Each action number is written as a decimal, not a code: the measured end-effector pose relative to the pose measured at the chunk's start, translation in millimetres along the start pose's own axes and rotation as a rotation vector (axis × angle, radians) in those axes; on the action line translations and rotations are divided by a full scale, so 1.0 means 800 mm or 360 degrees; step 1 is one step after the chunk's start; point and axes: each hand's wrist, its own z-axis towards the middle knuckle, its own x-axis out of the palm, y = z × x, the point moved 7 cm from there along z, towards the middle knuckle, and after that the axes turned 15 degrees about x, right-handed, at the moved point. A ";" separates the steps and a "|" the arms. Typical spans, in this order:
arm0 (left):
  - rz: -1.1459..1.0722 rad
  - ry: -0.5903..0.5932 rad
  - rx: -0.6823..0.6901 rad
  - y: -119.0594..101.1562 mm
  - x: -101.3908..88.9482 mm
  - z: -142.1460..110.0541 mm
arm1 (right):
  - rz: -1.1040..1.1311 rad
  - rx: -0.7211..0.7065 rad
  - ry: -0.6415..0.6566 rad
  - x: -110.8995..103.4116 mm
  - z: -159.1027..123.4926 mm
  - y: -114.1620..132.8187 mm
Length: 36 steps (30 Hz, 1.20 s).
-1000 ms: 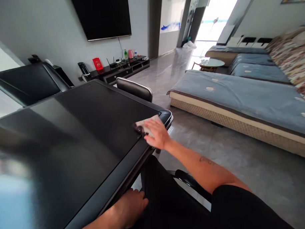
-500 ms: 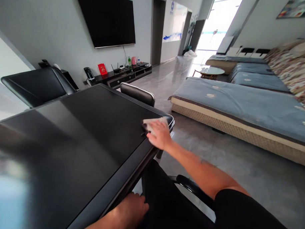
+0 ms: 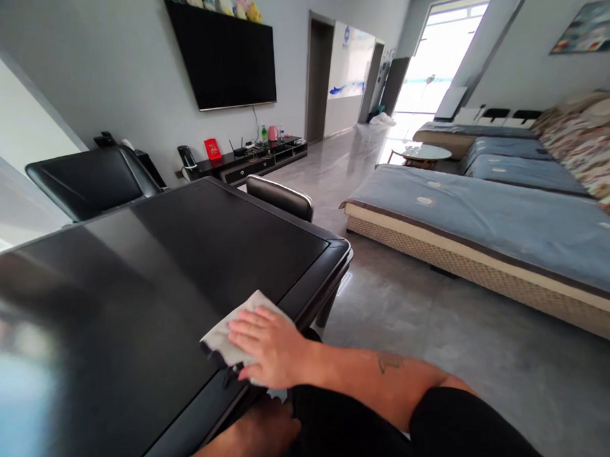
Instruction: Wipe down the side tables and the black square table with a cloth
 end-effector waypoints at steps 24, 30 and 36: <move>0.0110 0.0082 0.0006 -0.007 -0.022 -0.010 | -0.0288 0.0090 0.0096 -0.014 0.117 -0.049; 0.0081 0.0162 -0.0038 -0.001 -0.021 -0.012 | -0.0331 -0.0421 0.0259 0.059 0.114 0.113; 0.0088 0.0045 0.0025 -0.005 -0.023 -0.010 | -0.0174 -0.0366 0.0225 0.043 0.114 0.060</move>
